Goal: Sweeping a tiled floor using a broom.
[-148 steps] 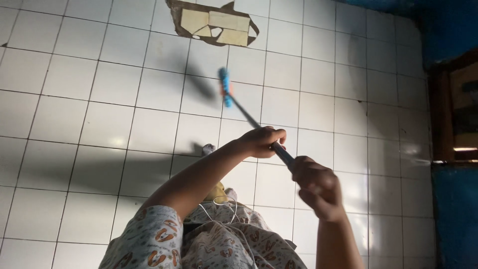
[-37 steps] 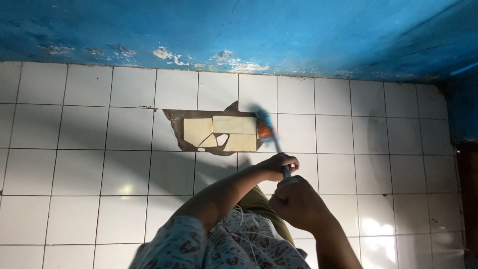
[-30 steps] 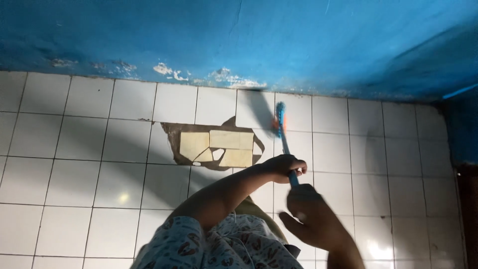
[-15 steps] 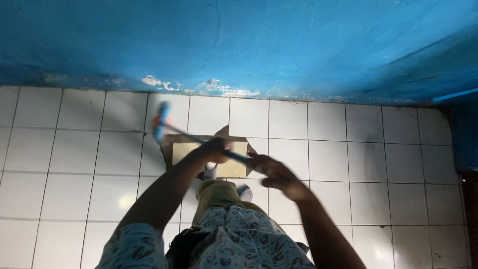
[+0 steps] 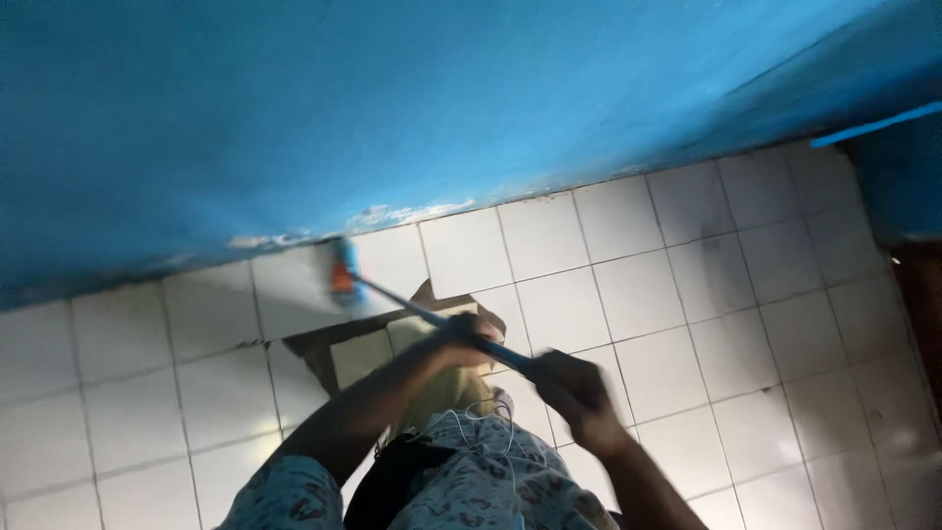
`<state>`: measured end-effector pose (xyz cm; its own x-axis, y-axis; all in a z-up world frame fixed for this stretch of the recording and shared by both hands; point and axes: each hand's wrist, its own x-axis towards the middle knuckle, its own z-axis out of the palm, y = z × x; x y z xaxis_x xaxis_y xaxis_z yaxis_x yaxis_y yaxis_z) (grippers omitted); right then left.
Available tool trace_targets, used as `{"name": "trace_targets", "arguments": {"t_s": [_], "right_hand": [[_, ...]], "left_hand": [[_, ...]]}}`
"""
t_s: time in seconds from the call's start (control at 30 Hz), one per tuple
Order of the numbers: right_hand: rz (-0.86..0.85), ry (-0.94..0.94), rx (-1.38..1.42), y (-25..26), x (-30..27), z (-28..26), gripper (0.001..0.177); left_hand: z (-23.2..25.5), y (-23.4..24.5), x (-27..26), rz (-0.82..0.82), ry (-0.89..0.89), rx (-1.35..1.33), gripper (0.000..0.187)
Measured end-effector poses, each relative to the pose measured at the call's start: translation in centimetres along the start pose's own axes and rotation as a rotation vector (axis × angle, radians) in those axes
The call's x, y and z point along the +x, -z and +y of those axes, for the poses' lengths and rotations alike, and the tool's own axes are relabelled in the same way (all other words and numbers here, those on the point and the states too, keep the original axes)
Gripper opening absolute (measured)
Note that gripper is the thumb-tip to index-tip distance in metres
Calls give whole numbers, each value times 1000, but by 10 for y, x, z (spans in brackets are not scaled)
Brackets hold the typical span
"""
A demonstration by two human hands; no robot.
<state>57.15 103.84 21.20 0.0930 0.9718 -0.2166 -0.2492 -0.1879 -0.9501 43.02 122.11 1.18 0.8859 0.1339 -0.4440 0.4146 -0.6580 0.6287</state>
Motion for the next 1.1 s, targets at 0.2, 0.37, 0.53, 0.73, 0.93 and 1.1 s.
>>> {"name": "trace_targets", "arguments": {"t_s": [0.2,0.37,0.53,0.73,0.93,1.1], "right_hand": [[228,290,-583,-9,-27,-119,30],[264,-93,-1149,-2,7,-55,39],[468,-86,-1089,6,-3,-29,33],[699,266,-656,-19,-132,-114,28],[927,368,17,-2,-204,-28,22],[1002,429,466,33,-134,77,33]], "left_hand": [[113,39,75,233,-489,-248,16],[109,-9,192,157,-781,-163,14],[120,-37,250,273,-1035,-182,32],[244,75,158,-290,-913,35,29],[247,125,68,-504,-821,189,43],[120,60,100,-693,-384,76,49]]}}
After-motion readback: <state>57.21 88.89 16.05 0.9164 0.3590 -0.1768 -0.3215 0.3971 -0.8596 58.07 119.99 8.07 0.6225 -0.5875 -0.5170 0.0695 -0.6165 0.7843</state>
